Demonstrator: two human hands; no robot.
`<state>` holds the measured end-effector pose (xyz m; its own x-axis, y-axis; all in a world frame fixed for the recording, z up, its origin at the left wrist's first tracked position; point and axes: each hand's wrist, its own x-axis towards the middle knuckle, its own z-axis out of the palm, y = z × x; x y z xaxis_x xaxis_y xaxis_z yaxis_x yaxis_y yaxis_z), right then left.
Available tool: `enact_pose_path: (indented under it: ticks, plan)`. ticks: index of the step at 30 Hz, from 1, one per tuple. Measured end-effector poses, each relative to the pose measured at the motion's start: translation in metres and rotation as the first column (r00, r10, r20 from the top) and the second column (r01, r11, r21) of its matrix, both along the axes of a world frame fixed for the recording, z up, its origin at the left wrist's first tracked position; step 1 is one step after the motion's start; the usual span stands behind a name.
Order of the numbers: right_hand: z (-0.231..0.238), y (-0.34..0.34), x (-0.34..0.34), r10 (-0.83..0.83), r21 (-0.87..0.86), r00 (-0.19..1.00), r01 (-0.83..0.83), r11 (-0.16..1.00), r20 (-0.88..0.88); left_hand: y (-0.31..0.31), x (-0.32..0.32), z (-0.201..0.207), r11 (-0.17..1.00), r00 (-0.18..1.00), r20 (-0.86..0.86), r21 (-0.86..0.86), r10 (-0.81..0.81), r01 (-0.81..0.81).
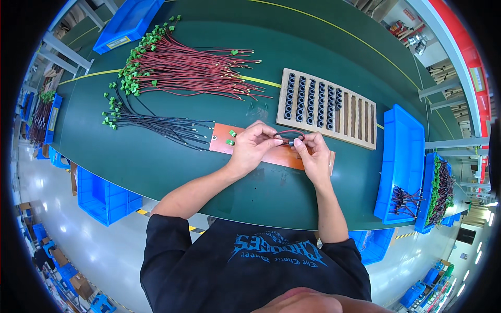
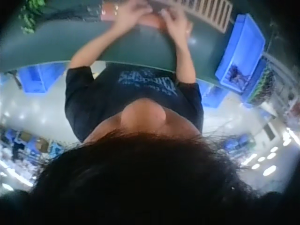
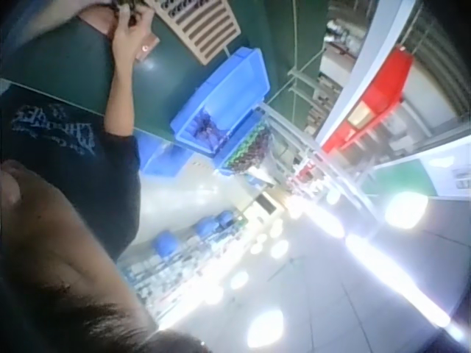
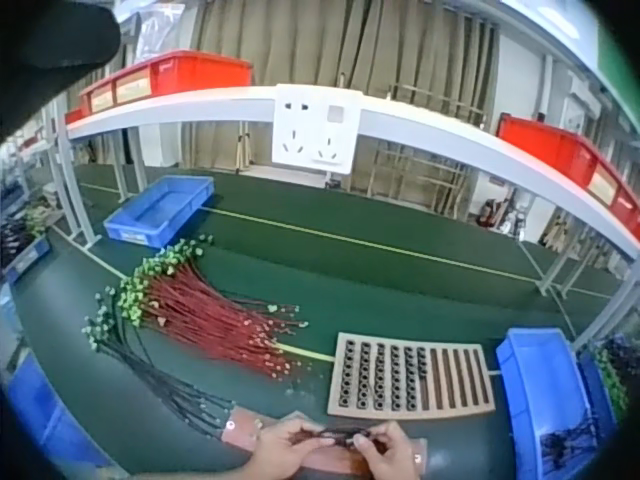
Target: The person assembles wire harnesses by inserting red and black wires into a cylindrical black connector. They use a small tool to push the wires into the connector and then place the finished units into a blue bin. The process is repeated multiple times throughout the video.
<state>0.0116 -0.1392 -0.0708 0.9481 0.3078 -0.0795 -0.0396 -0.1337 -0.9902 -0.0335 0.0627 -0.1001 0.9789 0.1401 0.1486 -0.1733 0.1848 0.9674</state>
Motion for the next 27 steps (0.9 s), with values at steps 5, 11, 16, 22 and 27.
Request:
enact_pose_path:
  ticks: [5,11,16,22,27]
  plan:
    - [0.0,0.001,0.001,0.001,0.011,1.0,-0.001,1.0,-0.008,-0.003,-0.001,0.005,0.999,1.0,-0.03,-0.033,0.008,-0.009]
    - [0.002,-0.001,0.0,0.014,-0.002,1.0,-0.014,1.0,-0.013,0.0,-0.001,0.004,0.993,0.998,-0.042,-0.105,-0.055,0.05]
    - [-0.001,-0.003,0.002,0.035,0.023,0.999,-0.034,0.999,-0.017,0.001,-0.001,0.001,0.998,0.998,0.024,-0.041,-0.051,0.052]
    - [0.001,-0.004,0.001,0.031,0.004,0.999,-0.031,1.0,-0.017,0.004,-0.002,0.008,0.992,0.997,0.012,0.102,-0.072,0.07]
    - [0.0,-0.005,0.002,0.041,0.002,0.999,-0.041,0.999,-0.005,0.003,-0.003,0.008,0.945,0.989,0.12,0.323,-0.086,0.043]
